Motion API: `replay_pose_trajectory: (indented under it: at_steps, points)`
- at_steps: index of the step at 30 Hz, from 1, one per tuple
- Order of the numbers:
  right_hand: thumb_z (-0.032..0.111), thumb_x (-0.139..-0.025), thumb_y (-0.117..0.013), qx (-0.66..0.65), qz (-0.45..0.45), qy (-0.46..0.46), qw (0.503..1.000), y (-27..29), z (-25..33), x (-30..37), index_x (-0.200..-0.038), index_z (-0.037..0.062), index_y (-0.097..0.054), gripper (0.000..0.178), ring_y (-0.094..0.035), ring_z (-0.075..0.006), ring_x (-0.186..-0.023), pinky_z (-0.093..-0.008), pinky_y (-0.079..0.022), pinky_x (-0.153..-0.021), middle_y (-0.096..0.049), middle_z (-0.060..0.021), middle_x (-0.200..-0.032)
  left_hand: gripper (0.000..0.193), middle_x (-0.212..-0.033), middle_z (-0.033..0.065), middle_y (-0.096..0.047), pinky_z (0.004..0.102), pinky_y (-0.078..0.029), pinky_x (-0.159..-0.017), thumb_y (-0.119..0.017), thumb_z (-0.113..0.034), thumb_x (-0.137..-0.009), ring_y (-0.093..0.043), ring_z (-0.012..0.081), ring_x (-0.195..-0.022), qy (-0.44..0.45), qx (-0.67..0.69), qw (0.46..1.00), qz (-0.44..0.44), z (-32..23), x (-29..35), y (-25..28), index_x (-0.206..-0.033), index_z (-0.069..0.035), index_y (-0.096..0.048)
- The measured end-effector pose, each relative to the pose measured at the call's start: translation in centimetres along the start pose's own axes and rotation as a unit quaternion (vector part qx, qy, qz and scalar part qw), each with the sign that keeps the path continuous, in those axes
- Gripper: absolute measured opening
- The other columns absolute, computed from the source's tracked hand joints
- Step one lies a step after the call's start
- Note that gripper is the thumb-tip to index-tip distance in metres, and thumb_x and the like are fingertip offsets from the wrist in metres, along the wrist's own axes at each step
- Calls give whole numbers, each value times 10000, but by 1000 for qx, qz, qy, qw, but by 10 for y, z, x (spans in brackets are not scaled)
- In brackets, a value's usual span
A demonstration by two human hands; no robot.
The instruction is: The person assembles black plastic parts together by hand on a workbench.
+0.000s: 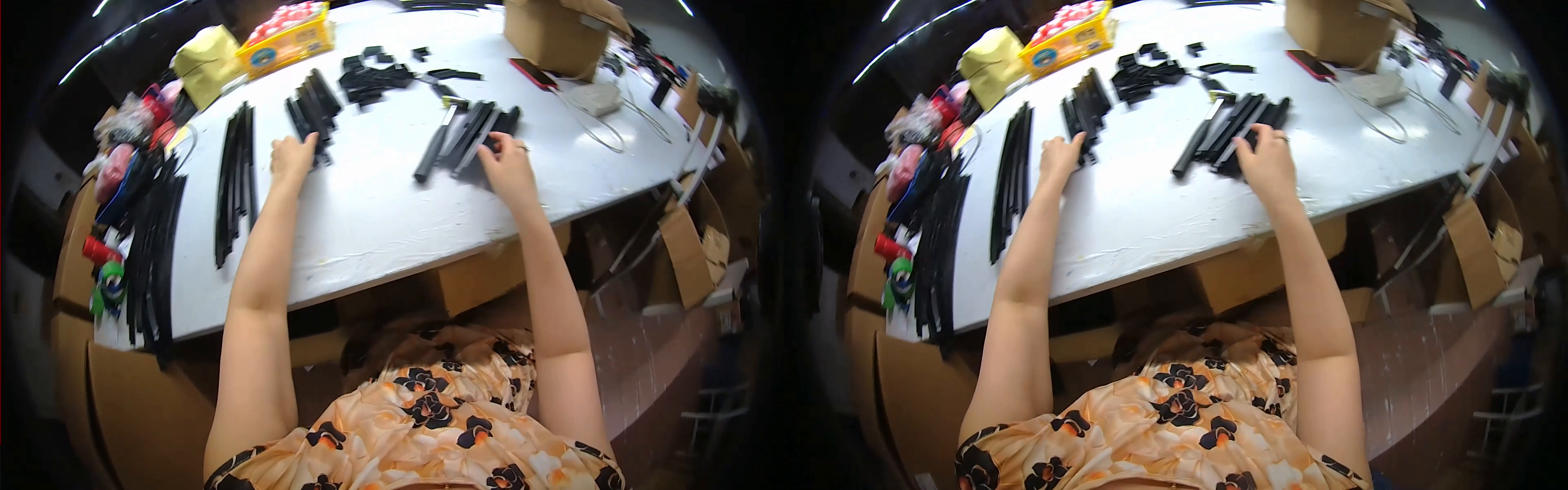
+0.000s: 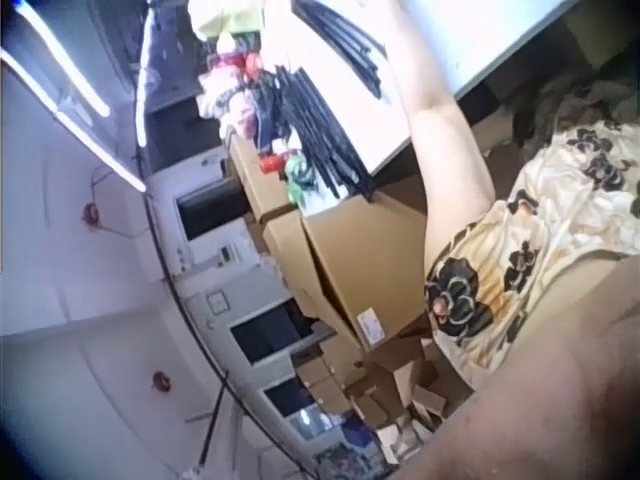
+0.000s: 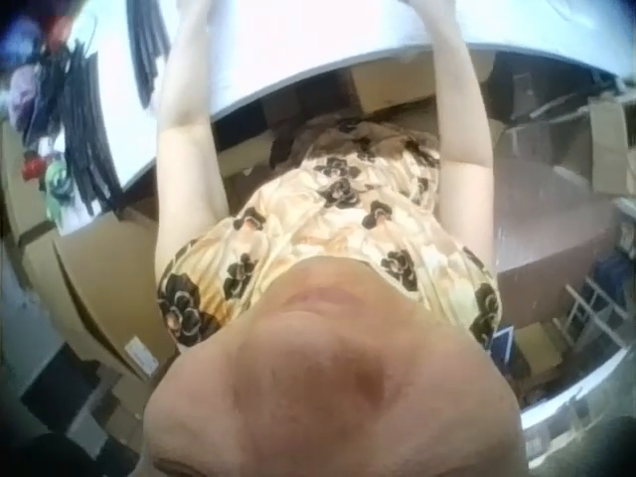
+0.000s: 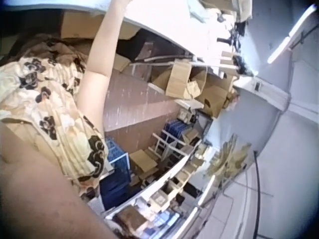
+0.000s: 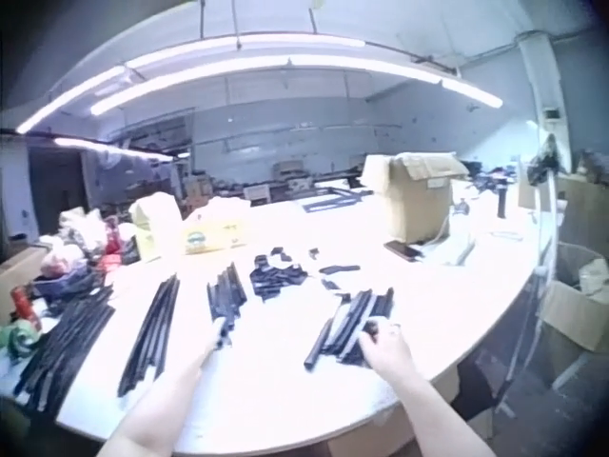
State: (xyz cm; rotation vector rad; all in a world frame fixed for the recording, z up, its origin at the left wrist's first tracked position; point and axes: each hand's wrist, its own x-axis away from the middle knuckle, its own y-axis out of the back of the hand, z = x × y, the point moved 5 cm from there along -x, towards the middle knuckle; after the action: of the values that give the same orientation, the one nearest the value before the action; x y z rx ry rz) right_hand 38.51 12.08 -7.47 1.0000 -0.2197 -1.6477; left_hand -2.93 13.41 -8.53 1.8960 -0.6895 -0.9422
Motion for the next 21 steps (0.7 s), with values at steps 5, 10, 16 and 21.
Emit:
replay_pose_trajectory:
  at_steps: [5, 10, 16, 21]
  points:
    - [346, -712, -757, 141, 17, -32, 989, -2, 7, 3, -1301, -1, -405, 769, -406, -374, -1178, -398, -385, -987, -513, -249, -1138, 502, -972, 273, -630, 432, -498, -822, -609, -380, -740, -629, 379, -911, 57, 76, 994, 61, 14, -1, 5, -946, 75, -660]
    - [430, -655, -783, 69, 33, -88, 993, 7, -27, -6, -1285, -69, -409, 887, -546, -393, -1064, -393, -453, -909, -554, -291, -1126, 429, -814, 238, -665, 377, -509, -716, -666, -316, -641, -660, 306, -761, 88, 166, 978, 93, 28, -11, 1, -794, 85, -676]
    - [346, -701, -689, 44, 147, -143, 978, 1, -46, -20, -926, -51, -644, 459, -664, -272, -759, -373, -520, -686, -661, -194, -787, 377, -594, 152, -616, 369, -474, -489, -663, -312, -689, -604, 230, -517, 120, 425, 889, 123, 40, 8, 5, -608, 55, -629]
    - [397, -785, -607, -67, 159, -205, 963, 22, -68, -20, -768, -14, -593, 412, -537, -135, -481, -261, -415, -416, -559, -51, -613, 704, -914, 305, -630, 369, -509, -820, -559, -125, -664, -645, 361, -905, 115, 326, 931, 116, 30, 16, 18, -1204, 239, -293]
